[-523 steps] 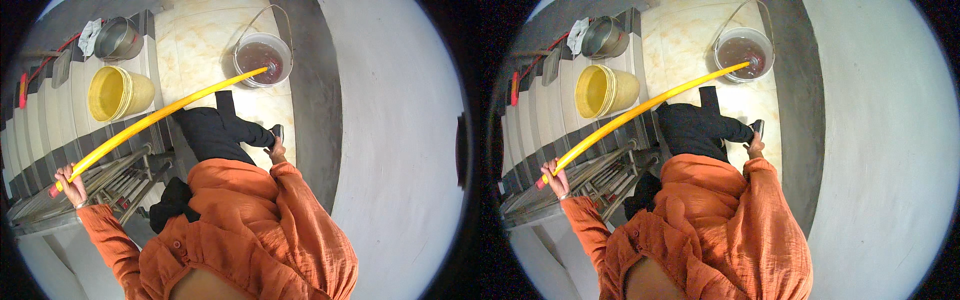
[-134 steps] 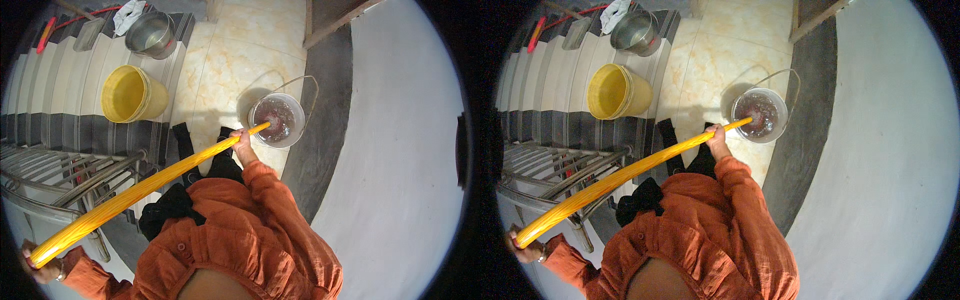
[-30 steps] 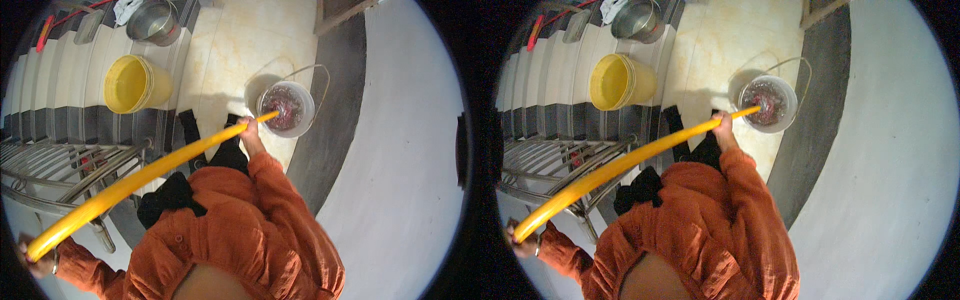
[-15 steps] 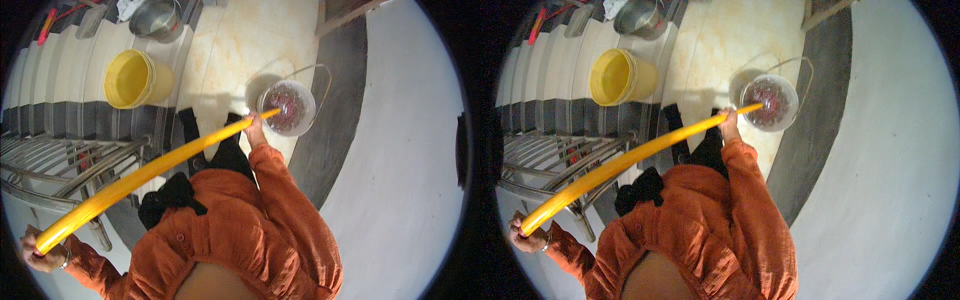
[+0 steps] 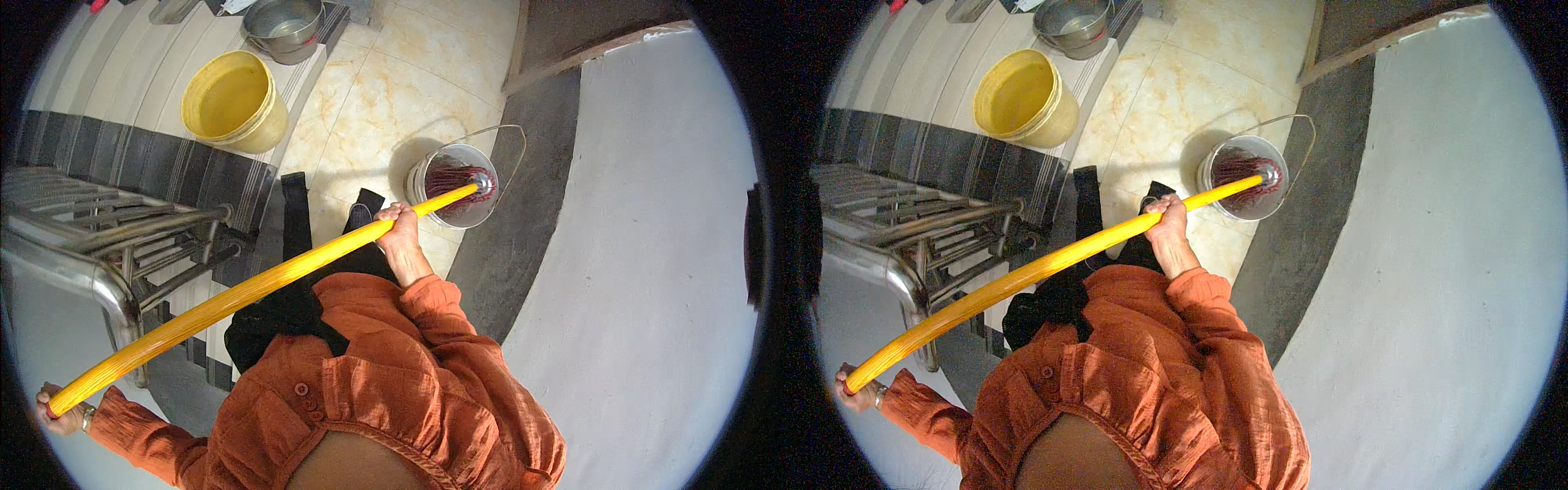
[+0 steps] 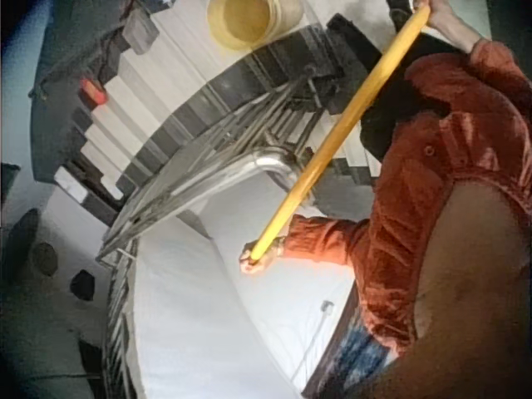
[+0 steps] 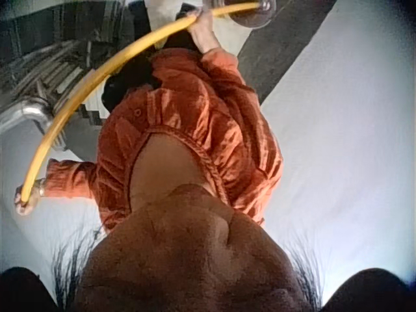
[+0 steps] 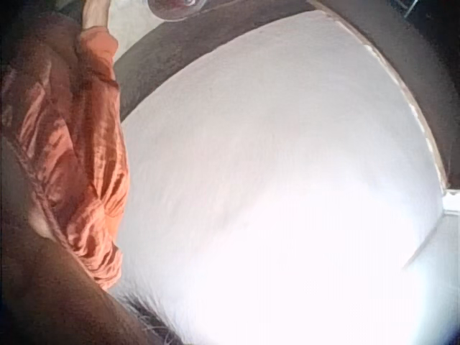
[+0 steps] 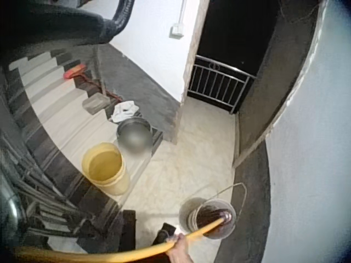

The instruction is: The person mops a tiled floor in a cluttered room using a yellow-handled mop, then moves to a staircase area. They dip the mop into a bucket of water, wring it out by hand, and continue mopping the stairs and landing.

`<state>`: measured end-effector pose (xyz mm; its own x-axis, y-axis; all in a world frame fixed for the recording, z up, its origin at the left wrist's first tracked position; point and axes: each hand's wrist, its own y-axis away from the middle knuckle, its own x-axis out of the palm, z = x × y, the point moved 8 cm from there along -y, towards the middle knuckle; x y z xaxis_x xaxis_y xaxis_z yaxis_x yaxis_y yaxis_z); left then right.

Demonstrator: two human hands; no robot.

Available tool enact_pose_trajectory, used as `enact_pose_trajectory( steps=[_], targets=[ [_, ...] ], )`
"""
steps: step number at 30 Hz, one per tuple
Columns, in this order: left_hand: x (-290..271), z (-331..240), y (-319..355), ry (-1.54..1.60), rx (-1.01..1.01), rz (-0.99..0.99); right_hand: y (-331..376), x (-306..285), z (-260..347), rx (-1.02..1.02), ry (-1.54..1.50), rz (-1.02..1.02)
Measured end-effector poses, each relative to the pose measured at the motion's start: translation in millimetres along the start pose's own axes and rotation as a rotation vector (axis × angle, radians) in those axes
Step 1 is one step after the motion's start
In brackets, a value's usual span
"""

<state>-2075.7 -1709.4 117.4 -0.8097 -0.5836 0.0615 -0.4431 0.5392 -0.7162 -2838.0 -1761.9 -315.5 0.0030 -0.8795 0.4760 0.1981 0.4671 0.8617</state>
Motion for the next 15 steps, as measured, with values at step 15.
enact_pose_trajectory(
  steps=[15],
  targets=[
    [-114.6,83.6,18.7,0.125,-0.197,-0.187,65.0,41.8,-25.3,-0.073,0.049,0.122]
  ],
)
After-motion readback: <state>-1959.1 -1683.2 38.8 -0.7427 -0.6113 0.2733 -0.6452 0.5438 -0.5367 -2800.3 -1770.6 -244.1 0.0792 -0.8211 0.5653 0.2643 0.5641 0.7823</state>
